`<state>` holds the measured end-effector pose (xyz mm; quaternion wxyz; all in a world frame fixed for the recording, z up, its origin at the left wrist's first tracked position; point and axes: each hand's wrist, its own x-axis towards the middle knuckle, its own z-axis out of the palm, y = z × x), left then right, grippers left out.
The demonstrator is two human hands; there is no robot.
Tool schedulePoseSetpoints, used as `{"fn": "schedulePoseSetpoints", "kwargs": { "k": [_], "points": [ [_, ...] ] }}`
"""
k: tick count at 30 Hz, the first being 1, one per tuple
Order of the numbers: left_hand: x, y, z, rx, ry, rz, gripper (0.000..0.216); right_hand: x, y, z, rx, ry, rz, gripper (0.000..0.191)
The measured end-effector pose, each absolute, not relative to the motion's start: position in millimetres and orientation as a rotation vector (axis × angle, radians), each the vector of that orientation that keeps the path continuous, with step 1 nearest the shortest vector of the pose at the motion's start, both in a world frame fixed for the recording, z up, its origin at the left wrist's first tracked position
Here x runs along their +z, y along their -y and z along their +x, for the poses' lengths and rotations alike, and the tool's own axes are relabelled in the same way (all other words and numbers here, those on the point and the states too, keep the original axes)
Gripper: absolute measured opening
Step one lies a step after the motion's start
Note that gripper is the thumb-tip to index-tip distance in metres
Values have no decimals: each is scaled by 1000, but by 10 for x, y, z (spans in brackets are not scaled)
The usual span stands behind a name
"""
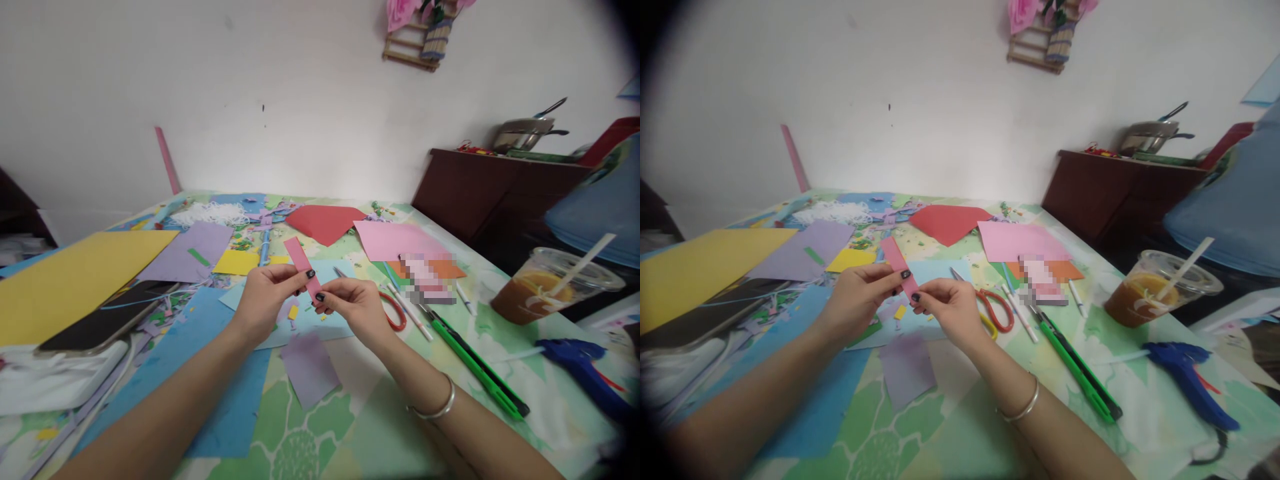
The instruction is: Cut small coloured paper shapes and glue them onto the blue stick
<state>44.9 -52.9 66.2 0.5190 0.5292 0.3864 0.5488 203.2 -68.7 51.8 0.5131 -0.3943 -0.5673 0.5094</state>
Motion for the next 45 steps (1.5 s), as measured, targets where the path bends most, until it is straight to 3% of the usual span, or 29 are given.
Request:
{"fn": "schedulePoseSetpoints", "kwargs": {
  "k": [25,45],
  "points": [
    [665,514,449,1326,-957,1305,14,529,688,2025,1268,1335,-944,18],
    [705,497,434,1573,-856,1089,5,511,697,2015,1294,1334,-948,19]
  ]
}}
